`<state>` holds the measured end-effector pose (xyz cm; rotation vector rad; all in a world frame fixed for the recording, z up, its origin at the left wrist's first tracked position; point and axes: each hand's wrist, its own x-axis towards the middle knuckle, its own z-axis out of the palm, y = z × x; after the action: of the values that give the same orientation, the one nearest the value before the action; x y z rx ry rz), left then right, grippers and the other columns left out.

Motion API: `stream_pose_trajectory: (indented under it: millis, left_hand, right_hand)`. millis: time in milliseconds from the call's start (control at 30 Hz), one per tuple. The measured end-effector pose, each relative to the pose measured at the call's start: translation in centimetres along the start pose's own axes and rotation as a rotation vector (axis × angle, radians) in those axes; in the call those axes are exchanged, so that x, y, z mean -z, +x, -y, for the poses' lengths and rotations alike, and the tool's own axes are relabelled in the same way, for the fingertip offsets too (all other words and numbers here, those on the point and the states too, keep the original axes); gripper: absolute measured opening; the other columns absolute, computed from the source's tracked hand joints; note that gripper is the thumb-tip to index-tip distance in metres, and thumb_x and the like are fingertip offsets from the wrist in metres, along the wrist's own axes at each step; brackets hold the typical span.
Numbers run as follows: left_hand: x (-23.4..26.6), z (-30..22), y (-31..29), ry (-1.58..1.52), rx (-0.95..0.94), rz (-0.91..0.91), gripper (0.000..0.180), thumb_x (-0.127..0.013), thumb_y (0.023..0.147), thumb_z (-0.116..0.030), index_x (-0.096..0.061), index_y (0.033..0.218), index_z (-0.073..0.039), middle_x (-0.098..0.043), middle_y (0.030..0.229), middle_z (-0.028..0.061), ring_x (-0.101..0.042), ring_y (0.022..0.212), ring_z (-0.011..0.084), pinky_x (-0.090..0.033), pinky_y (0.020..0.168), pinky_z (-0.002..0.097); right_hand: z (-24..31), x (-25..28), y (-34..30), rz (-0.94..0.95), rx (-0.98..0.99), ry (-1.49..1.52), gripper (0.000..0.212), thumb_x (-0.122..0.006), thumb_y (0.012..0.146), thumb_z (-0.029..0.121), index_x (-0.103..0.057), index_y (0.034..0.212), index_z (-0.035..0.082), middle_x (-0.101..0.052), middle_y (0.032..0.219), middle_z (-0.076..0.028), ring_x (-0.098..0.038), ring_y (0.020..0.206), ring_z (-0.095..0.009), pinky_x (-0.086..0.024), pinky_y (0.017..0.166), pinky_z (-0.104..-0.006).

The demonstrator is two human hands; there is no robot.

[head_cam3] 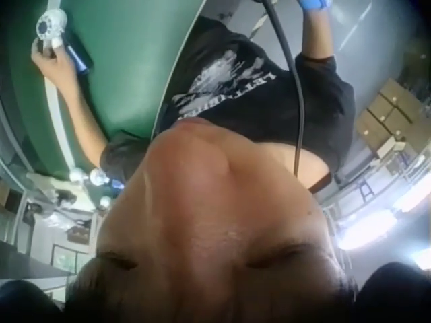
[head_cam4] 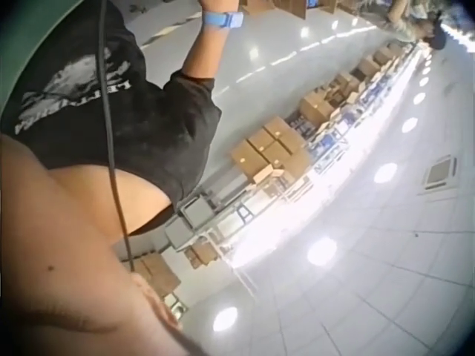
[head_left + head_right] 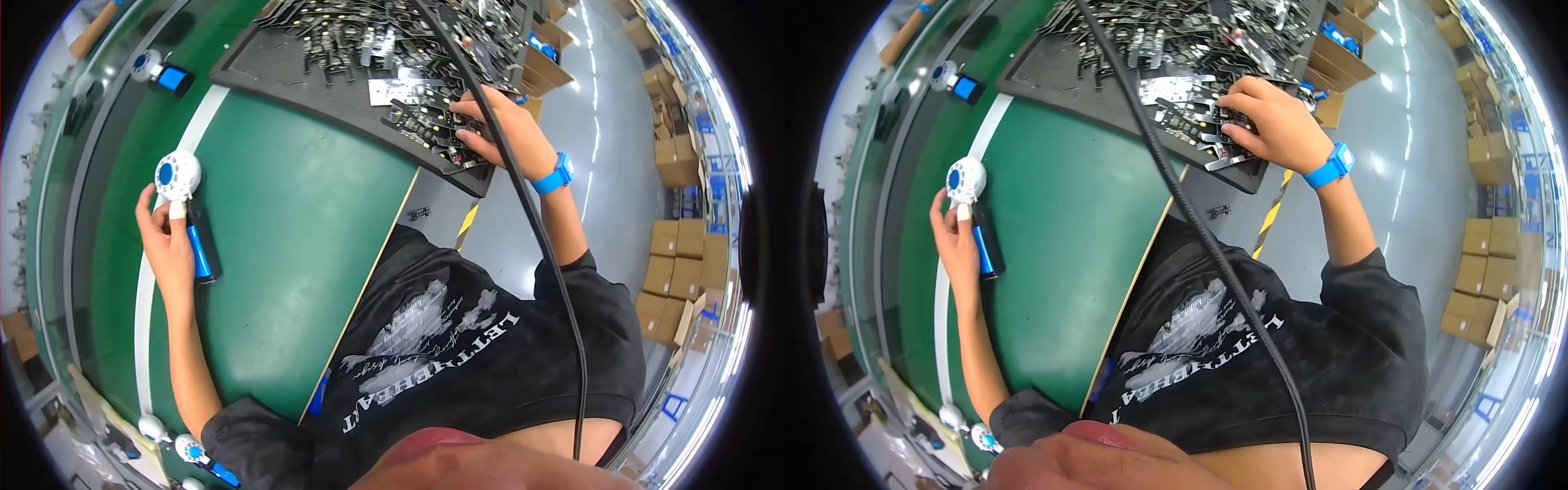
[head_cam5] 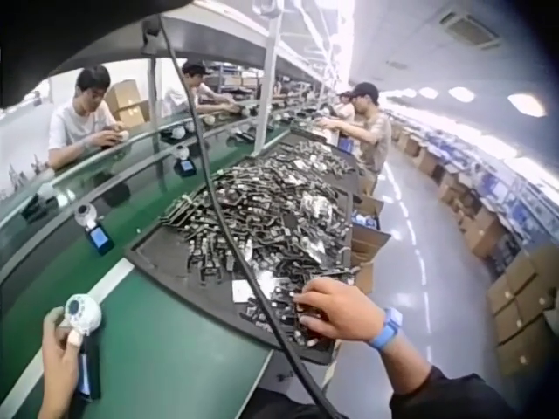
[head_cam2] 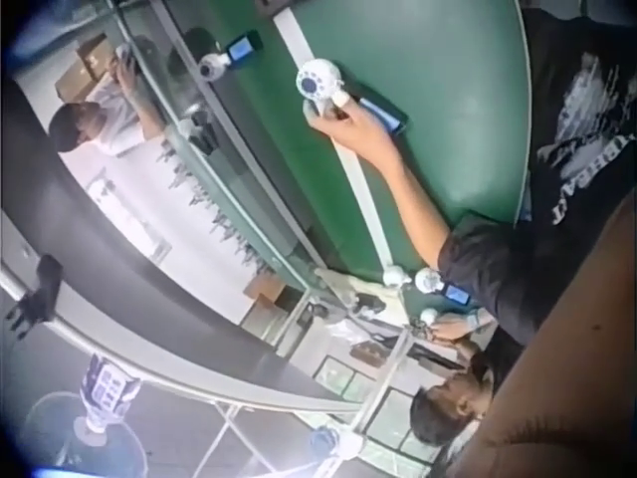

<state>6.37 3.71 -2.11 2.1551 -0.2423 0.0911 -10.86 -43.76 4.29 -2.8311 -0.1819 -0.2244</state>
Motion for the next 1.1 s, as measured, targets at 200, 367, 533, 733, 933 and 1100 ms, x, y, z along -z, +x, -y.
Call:
stream_pose_trajectory:
  millis: [200, 367, 533, 733, 933, 1100]
  left_hand:
    - [1.5, -1.9, -2.4, 0.212, 0.172, 0.114, 0.049, -0.065, 0.099, -0.038, -0.063, 0.122, 0.006, -0.072, 0.107, 0.0237, -0.069, 0.095, 0.0321, -0.053, 0.086, 0.0396]
    - [1.7, -2.6, -2.7, 0.177, 0.151, 0.125, 0.046, -0.064, 0.096, -0.041, -0.075, 0.107, 0.003, -0.071, 0.097, 0.0219, -0.067, 0.084, 0.0373, -0.052, 0.078, 0.0418]
    - [1.8, -1.5, -4.5, 0.127, -0.089, -0.068, 0.02, -0.072, 0.089, -0.018, -0.078, 0.1, -0.002, -0.067, 0.089, 0.015, -0.065, 0.079, 0.0289, -0.052, 0.074, 0.0397]
    - [2.1, -1.7, -4.1, -0.019, -0.202, 0.021, 0.015, -0.073, 0.089, -0.01, -0.075, 0.101, -0.001, -0.069, 0.093, 0.0065, -0.064, 0.081, 0.0165, -0.051, 0.072, 0.0305]
    - [1.8, -1.7, -4.3, -0.407, -0.118, 0.189, 0.015, -0.075, 0.087, -0.009, -0.074, 0.101, -0.002, -0.068, 0.089, 0.0028, -0.061, 0.075, 0.0117, -0.05, 0.069, 0.0281]
    - [0.8, -1.6, -5.1, -0.467, -0.111, 0.203, 0.016, -0.074, 0.087, -0.008, -0.074, 0.101, -0.001, -0.07, 0.086, 0.0027, -0.06, 0.071, 0.0098, -0.049, 0.066, 0.028]
  right_hand:
    - [1.3, -1.8, 3.1, -0.193, 0.052, 0.152, 0.026, -0.07, 0.09, 0.003, -0.063, 0.116, 0.0, -0.064, 0.125, -0.016, -0.066, 0.112, -0.03, -0.052, 0.093, -0.0365]
    - [8.5, -5.5, 2.7, -0.313, 0.099, 0.778, 0.03, -0.056, 0.101, 0.005, -0.054, 0.13, 0.001, -0.063, 0.135, -0.02, -0.071, 0.103, -0.025, -0.054, 0.089, -0.0338]
    - [19.2, -11.2, 5.4, 0.061, 0.023, 1.238, 0.026, -0.049, 0.106, 0.01, -0.051, 0.129, -0.001, -0.067, 0.126, -0.019, -0.071, 0.098, -0.023, -0.054, 0.086, -0.0339]
    - [22.1, -14.1, 7.9, 0.151, -0.018, 1.284, 0.024, -0.049, 0.107, 0.01, -0.052, 0.127, -0.002, -0.067, 0.124, -0.016, -0.071, 0.097, -0.021, -0.054, 0.085, -0.0322]
    - [22.0, -15.1, 7.5, 0.11, 0.001, 1.296, 0.023, -0.048, 0.108, 0.01, -0.051, 0.127, -0.002, -0.067, 0.122, -0.016, -0.07, 0.096, -0.02, -0.054, 0.084, -0.0314]
    - [22.2, -15.2, 7.4, 0.082, 0.065, 1.225, 0.026, -0.047, 0.108, 0.009, -0.05, 0.131, -0.002, -0.067, 0.122, -0.016, -0.067, 0.089, -0.017, -0.053, 0.081, -0.0305]
